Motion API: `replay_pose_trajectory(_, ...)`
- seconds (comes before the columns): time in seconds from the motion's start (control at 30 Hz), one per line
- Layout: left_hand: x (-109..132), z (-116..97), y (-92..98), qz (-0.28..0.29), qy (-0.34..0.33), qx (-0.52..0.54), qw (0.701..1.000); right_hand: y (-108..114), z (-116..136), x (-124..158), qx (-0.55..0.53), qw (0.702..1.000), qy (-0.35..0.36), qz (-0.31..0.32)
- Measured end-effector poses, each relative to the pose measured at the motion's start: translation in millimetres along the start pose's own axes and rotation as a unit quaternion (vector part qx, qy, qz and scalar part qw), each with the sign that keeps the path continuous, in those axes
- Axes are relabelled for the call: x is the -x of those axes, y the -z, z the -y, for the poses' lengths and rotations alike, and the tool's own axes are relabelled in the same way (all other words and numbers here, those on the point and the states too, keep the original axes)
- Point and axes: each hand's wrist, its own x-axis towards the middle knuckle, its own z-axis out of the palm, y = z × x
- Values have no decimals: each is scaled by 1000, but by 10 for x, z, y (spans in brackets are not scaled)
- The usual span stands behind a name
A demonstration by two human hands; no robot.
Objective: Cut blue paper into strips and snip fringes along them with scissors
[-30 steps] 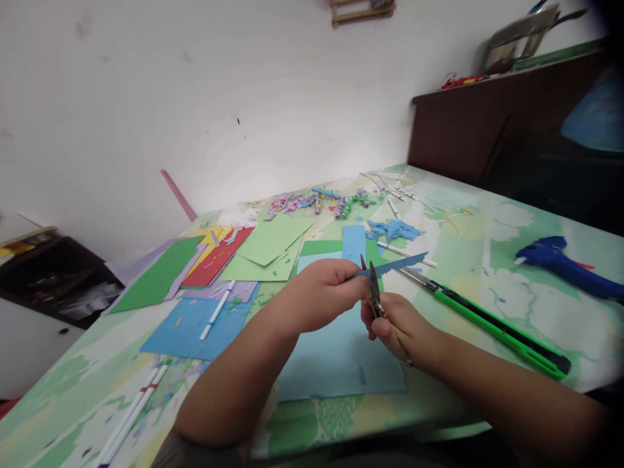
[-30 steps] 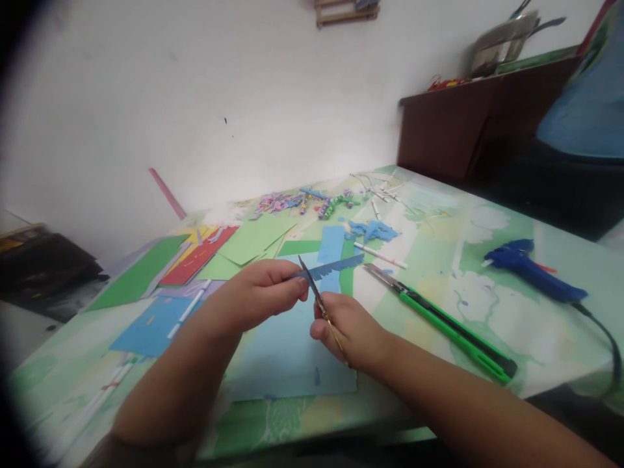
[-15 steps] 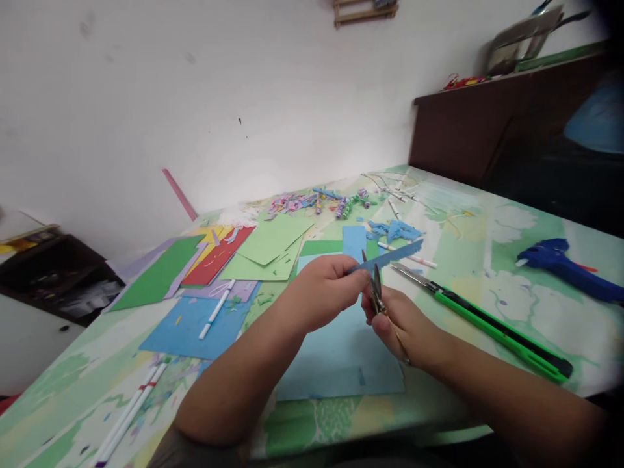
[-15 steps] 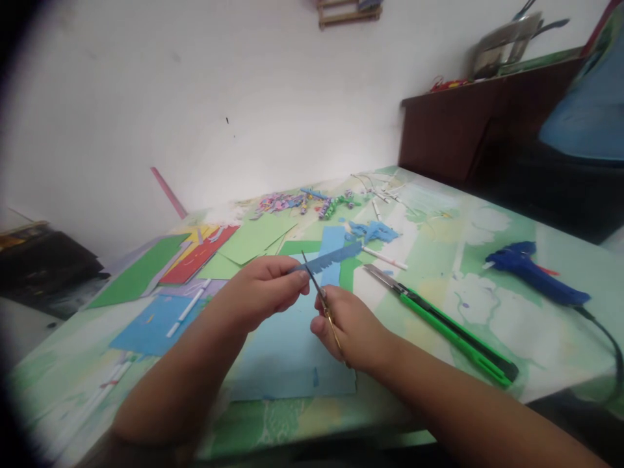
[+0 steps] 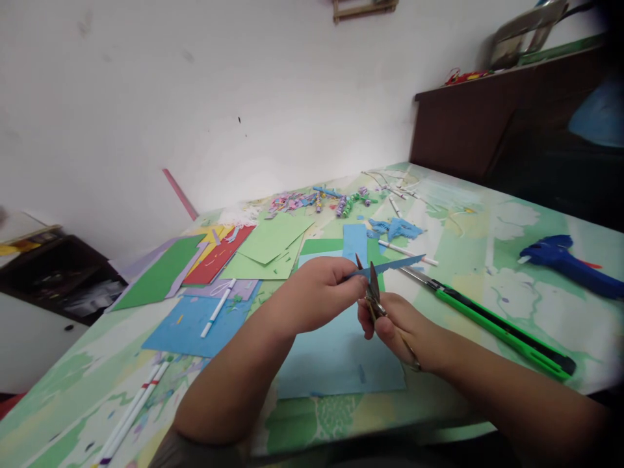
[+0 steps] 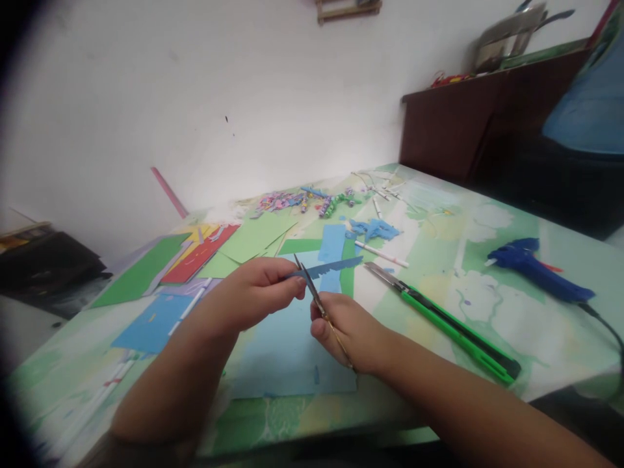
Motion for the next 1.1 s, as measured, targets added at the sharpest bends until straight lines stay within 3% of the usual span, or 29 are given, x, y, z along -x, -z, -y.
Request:
replay_pose_trajectory(0.6, -30, 1, -91, -83, 1, -45, 995, -30, -47, -36, 56, 997, -42, -44)
replay_pose_trajectory(0.77, -44, -5, -58, -25, 62, 100, 993, -36, -47, -39, 61, 996, -43, -49)
replay_pose_trajectory(0.93, -95, 21, -45, 67, 99, 291, 949, -40, -57, -23, 64, 995, -38, -64)
replay_pose_trajectory(1.0, -100, 24, -55, 73, 90, 289, 950, -28, -50, -20, 56, 996, -25, -67)
replay_pose_trajectory(1.1, -84, 20, -77, 22, 59, 192, 979, -1, -31, -21, 38, 997, -2, -60)
